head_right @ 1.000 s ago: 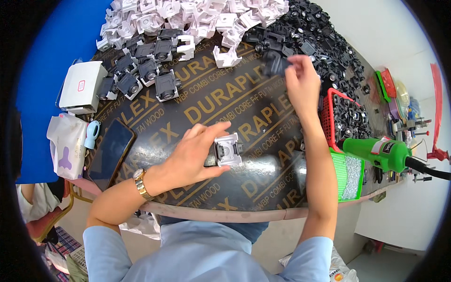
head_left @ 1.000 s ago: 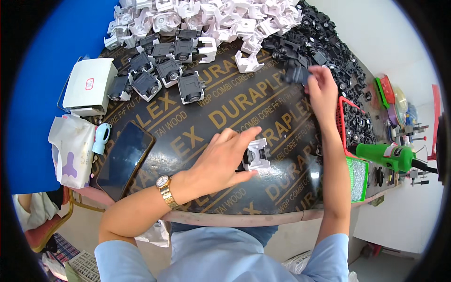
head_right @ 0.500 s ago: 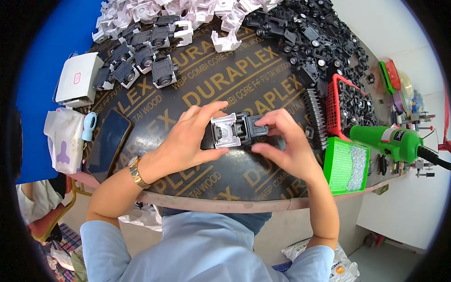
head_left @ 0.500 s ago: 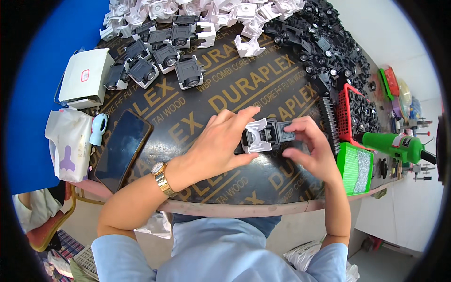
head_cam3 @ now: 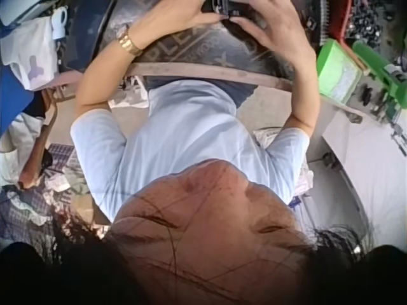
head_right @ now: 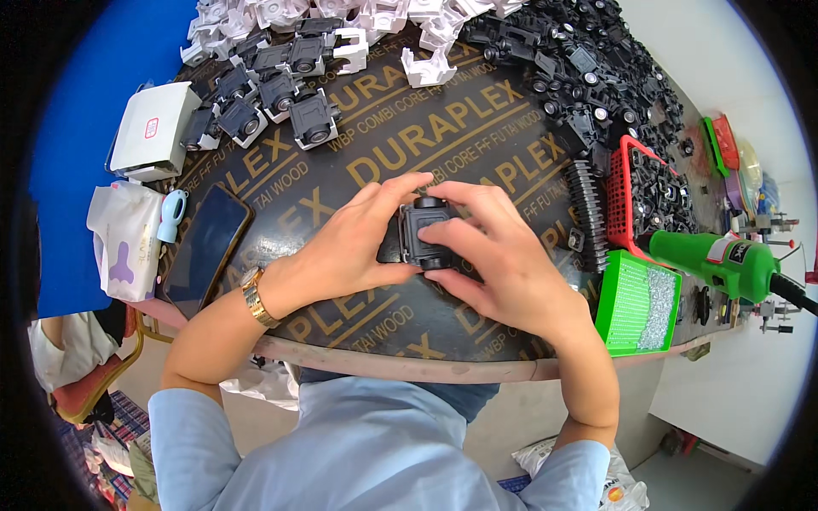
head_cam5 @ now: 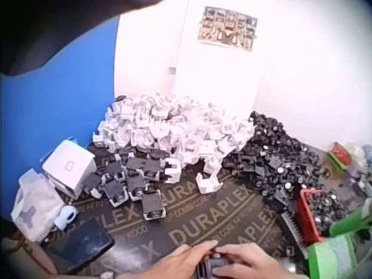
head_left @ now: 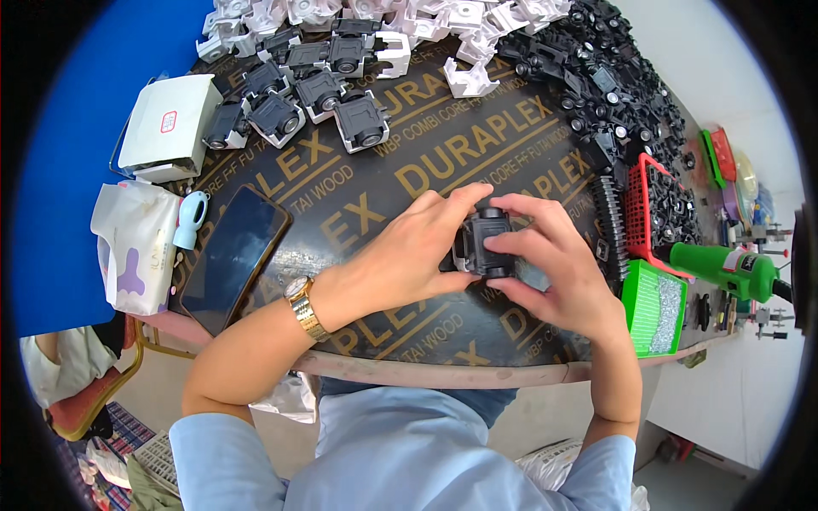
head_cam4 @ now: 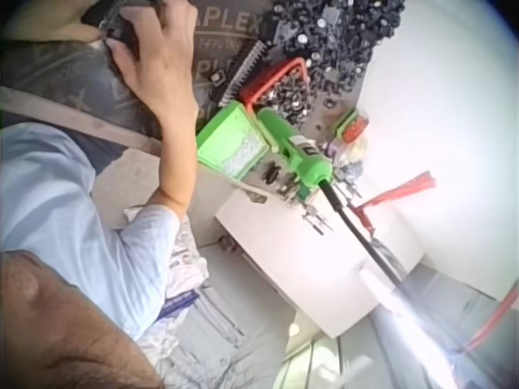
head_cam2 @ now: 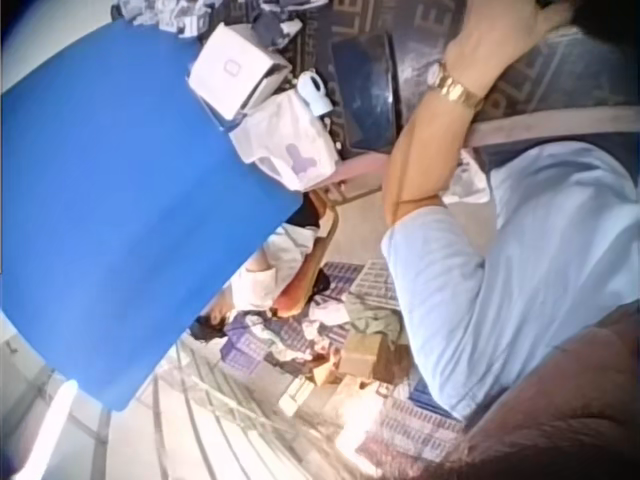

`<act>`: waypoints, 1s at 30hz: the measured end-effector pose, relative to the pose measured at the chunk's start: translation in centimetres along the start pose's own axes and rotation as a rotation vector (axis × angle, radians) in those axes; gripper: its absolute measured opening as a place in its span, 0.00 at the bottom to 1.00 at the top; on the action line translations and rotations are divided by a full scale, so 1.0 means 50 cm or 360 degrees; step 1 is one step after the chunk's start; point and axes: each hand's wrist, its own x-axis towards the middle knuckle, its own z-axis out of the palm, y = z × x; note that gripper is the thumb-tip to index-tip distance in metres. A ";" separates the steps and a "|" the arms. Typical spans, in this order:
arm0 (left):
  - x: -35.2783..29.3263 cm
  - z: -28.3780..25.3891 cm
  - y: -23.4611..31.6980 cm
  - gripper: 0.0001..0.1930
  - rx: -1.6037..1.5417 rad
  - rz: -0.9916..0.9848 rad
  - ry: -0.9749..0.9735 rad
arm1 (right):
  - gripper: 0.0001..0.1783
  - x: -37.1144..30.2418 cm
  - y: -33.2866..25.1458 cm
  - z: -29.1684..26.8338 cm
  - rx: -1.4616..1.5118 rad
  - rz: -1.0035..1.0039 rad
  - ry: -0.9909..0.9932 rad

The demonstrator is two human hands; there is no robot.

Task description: Assembling small electronic components into plastic housings at a factory workbench.

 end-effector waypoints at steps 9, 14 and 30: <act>0.003 0.000 0.007 0.47 -0.0044 -0.0015 0.0021 | 0.21 -0.002 0.003 0.021 -0.0076 -0.0004 0.0006; 0.004 -0.013 0.025 0.31 0.0048 0.0041 -0.0002 | 0.30 -0.045 -0.019 0.026 -0.0341 0.0117 0.0045; 0.015 -0.014 -0.008 0.46 0.1390 -0.0129 0.0411 | 0.09 -0.207 0.079 0.009 -0.1102 0.0725 0.0475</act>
